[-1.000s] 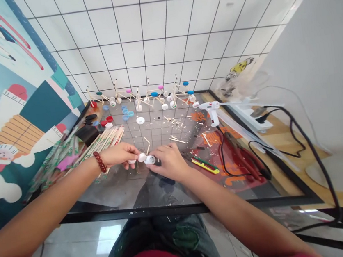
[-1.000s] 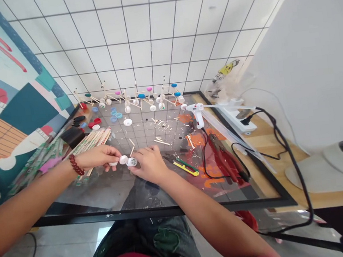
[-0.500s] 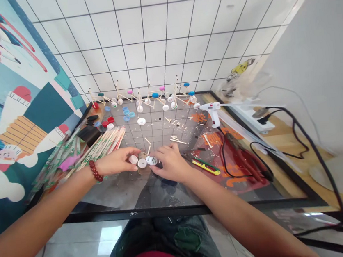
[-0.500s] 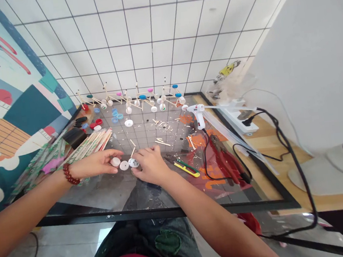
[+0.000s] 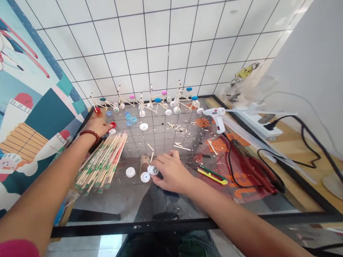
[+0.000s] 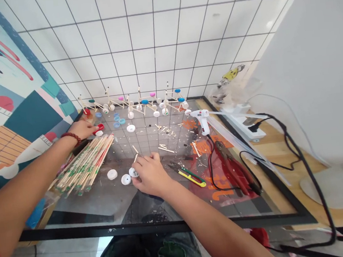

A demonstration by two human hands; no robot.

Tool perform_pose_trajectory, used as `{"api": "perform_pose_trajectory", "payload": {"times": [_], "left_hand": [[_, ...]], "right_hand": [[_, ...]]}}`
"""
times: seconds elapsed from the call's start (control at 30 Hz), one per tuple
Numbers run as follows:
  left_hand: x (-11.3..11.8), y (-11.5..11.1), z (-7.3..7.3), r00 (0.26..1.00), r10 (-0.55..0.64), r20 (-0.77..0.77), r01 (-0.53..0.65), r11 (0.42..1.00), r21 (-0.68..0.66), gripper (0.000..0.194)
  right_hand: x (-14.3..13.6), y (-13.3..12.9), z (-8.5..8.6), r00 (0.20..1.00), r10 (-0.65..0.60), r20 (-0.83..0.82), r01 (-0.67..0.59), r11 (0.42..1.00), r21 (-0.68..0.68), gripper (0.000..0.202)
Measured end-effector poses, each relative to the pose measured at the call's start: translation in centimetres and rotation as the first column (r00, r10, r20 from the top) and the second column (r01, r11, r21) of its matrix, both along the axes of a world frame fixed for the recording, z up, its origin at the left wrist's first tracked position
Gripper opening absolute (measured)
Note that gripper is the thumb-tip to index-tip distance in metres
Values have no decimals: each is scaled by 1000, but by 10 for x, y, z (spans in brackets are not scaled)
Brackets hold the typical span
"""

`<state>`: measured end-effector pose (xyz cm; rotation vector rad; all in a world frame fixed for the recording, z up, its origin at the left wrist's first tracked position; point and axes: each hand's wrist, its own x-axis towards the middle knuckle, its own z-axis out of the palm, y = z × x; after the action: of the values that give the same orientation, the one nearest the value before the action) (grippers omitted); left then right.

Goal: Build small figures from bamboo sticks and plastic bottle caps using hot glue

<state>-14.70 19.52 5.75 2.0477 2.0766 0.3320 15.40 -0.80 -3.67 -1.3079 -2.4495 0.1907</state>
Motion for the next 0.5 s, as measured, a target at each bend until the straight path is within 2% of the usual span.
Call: {"api": "perform_pose_trajectory", "payload": {"times": [0.1,0.2,0.3,0.33,0.4,0.5], "left_hand": [[7,7,-4,999,44,-30,-46,996,-71,37],[12,3,-4,979,74,190,-66,996,-52,31],[13,-8,0,897,89,434,-68,996,-62,20],[12,-13,3,849,84,522,-50,996,-79,17],[10,-27,7,682,77,727,33,990,-136,13],[10,-50,8,324,151,934,185,958,-219,12]], "right_hand": [[0,2,0,1000,-3,6,3,1000,9,18],[0,2,0,1000,-5,13,5,1000,23,19],[0,2,-1,1000,-3,17,2,1000,26,21],[0,2,-1,1000,1,16,-1,1000,28,21],[0,1,-3,1000,10,11,-10,999,38,22],[0,1,-4,1000,18,8,-19,998,54,23]]}}
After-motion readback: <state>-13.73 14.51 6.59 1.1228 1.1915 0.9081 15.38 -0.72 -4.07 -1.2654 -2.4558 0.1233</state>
